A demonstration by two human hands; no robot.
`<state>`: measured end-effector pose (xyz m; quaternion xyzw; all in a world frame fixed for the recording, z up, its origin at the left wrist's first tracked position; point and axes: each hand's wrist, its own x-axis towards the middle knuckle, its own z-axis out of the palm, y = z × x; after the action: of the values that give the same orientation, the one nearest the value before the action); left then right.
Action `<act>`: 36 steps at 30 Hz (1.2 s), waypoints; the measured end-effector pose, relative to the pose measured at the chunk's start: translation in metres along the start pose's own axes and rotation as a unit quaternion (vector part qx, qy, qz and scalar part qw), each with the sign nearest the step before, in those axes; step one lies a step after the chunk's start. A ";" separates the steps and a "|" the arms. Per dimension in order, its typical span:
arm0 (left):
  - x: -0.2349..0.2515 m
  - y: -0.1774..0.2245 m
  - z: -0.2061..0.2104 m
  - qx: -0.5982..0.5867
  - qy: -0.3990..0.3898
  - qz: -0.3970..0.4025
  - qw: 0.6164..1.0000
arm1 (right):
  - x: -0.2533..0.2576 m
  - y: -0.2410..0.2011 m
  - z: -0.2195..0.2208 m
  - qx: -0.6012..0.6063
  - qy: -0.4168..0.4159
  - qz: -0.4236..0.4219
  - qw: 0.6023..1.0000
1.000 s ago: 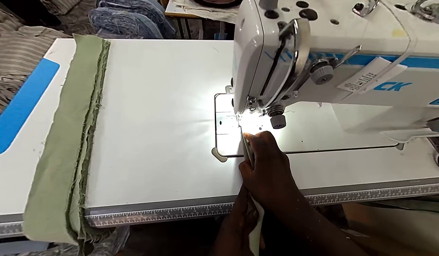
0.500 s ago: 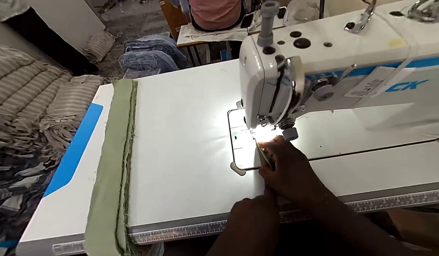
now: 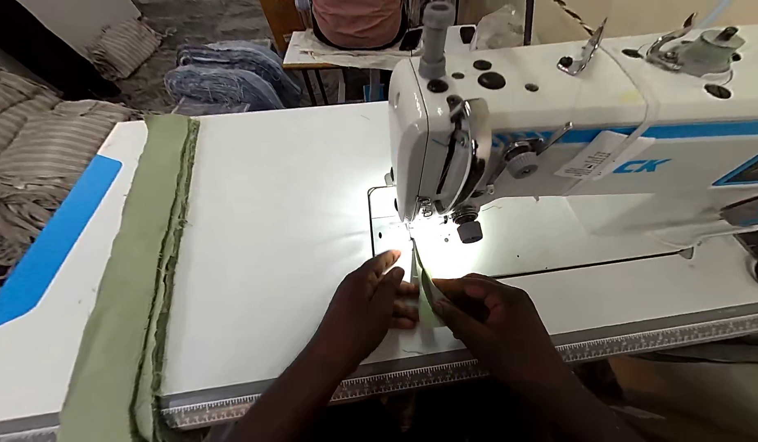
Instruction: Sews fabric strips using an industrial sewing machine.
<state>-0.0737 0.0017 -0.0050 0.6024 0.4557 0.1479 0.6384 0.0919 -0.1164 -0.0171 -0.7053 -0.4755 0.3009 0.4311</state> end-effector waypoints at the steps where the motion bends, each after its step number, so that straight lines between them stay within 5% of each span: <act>1: 0.005 0.003 0.006 -0.047 -0.009 -0.024 0.999 | -0.003 -0.002 -0.002 0.033 0.000 0.020 0.999; 10: -0.022 -0.001 0.025 -0.136 -0.029 -0.069 0.988 | -0.015 -0.005 -0.008 0.205 -0.013 0.128 0.970; 14: -0.033 -0.002 0.026 -0.167 -0.027 -0.077 0.982 | -0.020 -0.004 -0.004 0.031 0.008 -0.034 0.999; 19: -0.035 -0.002 0.026 -0.155 -0.031 -0.075 0.985 | -0.022 -0.011 0.002 -0.199 0.037 -0.175 0.964; 28: -0.041 -0.011 0.024 -0.219 -0.042 -0.029 0.974 | -0.019 -0.003 -0.004 -0.131 0.006 -0.171 0.977; 30: -0.041 -0.008 0.023 -0.216 -0.051 -0.050 0.974 | -0.012 0.006 -0.005 -0.148 0.019 -0.228 0.962; 33: -0.038 -0.005 0.018 -0.152 -0.095 -0.060 0.982 | -0.002 0.012 -0.005 -0.210 0.043 -0.351 0.912; 36: -0.040 -0.014 0.013 0.152 -0.040 0.108 0.982 | 0.002 0.016 -0.003 -0.217 0.073 -0.388 0.893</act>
<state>-0.0904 -0.0391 -0.0030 0.7435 0.3790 0.1210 0.5375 0.1024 -0.1181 -0.0304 -0.5604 -0.7324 -0.0535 0.3830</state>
